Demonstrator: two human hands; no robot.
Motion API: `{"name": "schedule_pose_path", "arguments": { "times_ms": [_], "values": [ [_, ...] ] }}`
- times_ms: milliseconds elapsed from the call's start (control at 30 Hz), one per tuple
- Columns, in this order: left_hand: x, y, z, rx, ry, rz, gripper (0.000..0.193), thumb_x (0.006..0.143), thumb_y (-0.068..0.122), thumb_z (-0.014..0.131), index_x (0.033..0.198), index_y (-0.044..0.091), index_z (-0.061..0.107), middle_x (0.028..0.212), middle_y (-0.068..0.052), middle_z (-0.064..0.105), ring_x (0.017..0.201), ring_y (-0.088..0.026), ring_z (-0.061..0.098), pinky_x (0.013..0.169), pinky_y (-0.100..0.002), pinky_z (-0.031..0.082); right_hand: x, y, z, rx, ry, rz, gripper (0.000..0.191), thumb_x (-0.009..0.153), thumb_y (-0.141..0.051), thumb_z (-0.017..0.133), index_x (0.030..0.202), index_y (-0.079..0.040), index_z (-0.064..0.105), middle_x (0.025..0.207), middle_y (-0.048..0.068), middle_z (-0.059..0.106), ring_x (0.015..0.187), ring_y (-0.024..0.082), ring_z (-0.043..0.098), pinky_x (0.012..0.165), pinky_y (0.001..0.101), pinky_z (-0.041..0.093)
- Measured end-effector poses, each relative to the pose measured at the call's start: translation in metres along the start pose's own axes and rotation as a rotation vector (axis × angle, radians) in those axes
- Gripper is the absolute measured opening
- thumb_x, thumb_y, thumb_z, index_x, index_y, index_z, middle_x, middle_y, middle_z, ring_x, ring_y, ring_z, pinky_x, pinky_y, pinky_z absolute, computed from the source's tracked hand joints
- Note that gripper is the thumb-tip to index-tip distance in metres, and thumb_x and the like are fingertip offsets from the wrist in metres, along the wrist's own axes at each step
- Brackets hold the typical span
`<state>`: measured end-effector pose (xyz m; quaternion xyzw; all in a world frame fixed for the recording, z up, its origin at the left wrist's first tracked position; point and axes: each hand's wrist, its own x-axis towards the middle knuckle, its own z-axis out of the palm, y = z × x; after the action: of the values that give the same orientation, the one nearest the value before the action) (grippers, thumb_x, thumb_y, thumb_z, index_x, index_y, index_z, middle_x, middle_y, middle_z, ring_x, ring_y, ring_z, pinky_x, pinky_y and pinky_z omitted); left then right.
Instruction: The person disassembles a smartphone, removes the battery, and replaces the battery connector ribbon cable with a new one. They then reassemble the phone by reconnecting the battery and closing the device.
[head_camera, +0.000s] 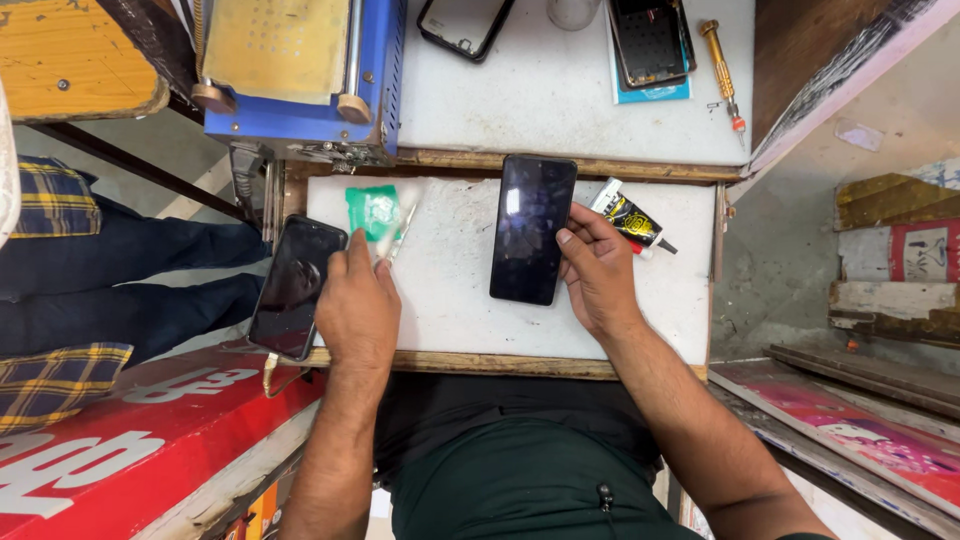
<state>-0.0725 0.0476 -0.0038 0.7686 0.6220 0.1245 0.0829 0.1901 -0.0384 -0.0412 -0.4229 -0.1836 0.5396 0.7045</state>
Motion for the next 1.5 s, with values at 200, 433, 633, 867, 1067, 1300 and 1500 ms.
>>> {"name": "schedule_pose_path", "arguments": {
  "times_ms": [200, 433, 633, 867, 1067, 1300, 1500],
  "values": [
    [-0.006, 0.006, 0.004, -0.018, 0.024, 0.086, 0.031, 0.091, 0.020, 0.075, 0.118, 0.005, 0.072, 0.102, -0.012, 0.067, 0.087, -0.031, 0.070, 0.072, -0.042, 0.057, -0.003, 0.000, -0.003, 0.038, 0.003, 0.015, 0.039, 0.101, 0.001, 0.062, 0.139, 0.004, 0.057, 0.130, 0.013, 0.067, 0.117, 0.017, 0.064, 0.103, 0.0319, 0.055],
    [0.005, 0.004, 0.015, 0.149, 0.065, 0.193, 0.023, 0.085, 0.020, 0.076, 0.099, 0.003, 0.072, 0.095, -0.012, 0.068, 0.087, -0.033, 0.067, 0.069, -0.043, 0.056, -0.003, -0.004, -0.001, 0.046, 0.002, 0.035, 0.040, 0.098, -0.003, 0.065, 0.137, 0.002, 0.058, 0.127, 0.011, 0.068, 0.117, 0.017, 0.065, 0.101, 0.0335, 0.057],
    [0.015, 0.000, 0.017, 0.246, 0.004, 0.209, 0.011, 0.087, 0.008, 0.067, 0.095, 0.000, 0.069, 0.089, -0.015, 0.070, 0.083, -0.030, 0.068, 0.068, -0.041, 0.057, -0.005, -0.003, 0.000, 0.076, -0.004, 0.031, 0.041, 0.099, -0.003, 0.066, 0.139, 0.002, 0.058, 0.126, 0.012, 0.068, 0.118, 0.018, 0.064, 0.103, 0.0335, 0.055],
    [0.024, 0.016, -0.016, -0.130, -0.206, 0.257, 0.019, 0.095, 0.011, 0.065, 0.108, -0.003, 0.062, 0.084, -0.020, 0.068, 0.079, -0.040, 0.067, 0.070, -0.051, 0.053, -0.005, -0.001, 0.000, 0.156, -0.021, 0.084, 0.044, 0.100, -0.008, 0.064, 0.142, 0.001, 0.053, 0.131, 0.011, 0.067, 0.123, 0.019, 0.064, 0.107, 0.0356, 0.053],
    [0.108, 0.104, -0.010, -0.087, 0.051, 0.539, 0.025, 0.084, -0.003, 0.063, 0.107, 0.004, 0.063, 0.096, -0.014, 0.070, 0.088, -0.037, 0.066, 0.071, -0.049, 0.054, -0.003, -0.003, -0.001, 0.209, -0.118, 0.110, 0.042, 0.104, -0.010, 0.061, 0.144, 0.000, 0.054, 0.133, 0.012, 0.066, 0.122, 0.022, 0.064, 0.108, 0.0395, 0.053],
    [0.074, 0.109, -0.007, -0.658, 0.064, 0.499, 0.030, 0.104, 0.017, 0.067, 0.132, 0.006, 0.066, 0.117, -0.015, 0.074, 0.103, -0.028, 0.071, 0.089, -0.039, 0.055, -0.002, -0.001, 0.000, 0.223, -0.076, 0.084, 0.041, 0.102, -0.008, 0.062, 0.141, -0.002, 0.052, 0.139, 0.010, 0.062, 0.128, 0.021, 0.060, 0.111, 0.0404, 0.050],
    [-0.003, 0.081, -0.002, -1.043, -0.428, 0.168, 0.041, 0.095, 0.016, 0.067, 0.134, 0.003, 0.062, 0.100, -0.009, 0.077, 0.086, -0.016, 0.072, 0.076, -0.029, 0.058, -0.006, 0.008, 0.004, 0.195, -0.079, 0.079, 0.053, 0.103, -0.008, 0.062, 0.150, -0.006, 0.039, 0.137, 0.012, 0.059, 0.130, 0.023, 0.056, 0.111, 0.0417, 0.048]
  ]
}}
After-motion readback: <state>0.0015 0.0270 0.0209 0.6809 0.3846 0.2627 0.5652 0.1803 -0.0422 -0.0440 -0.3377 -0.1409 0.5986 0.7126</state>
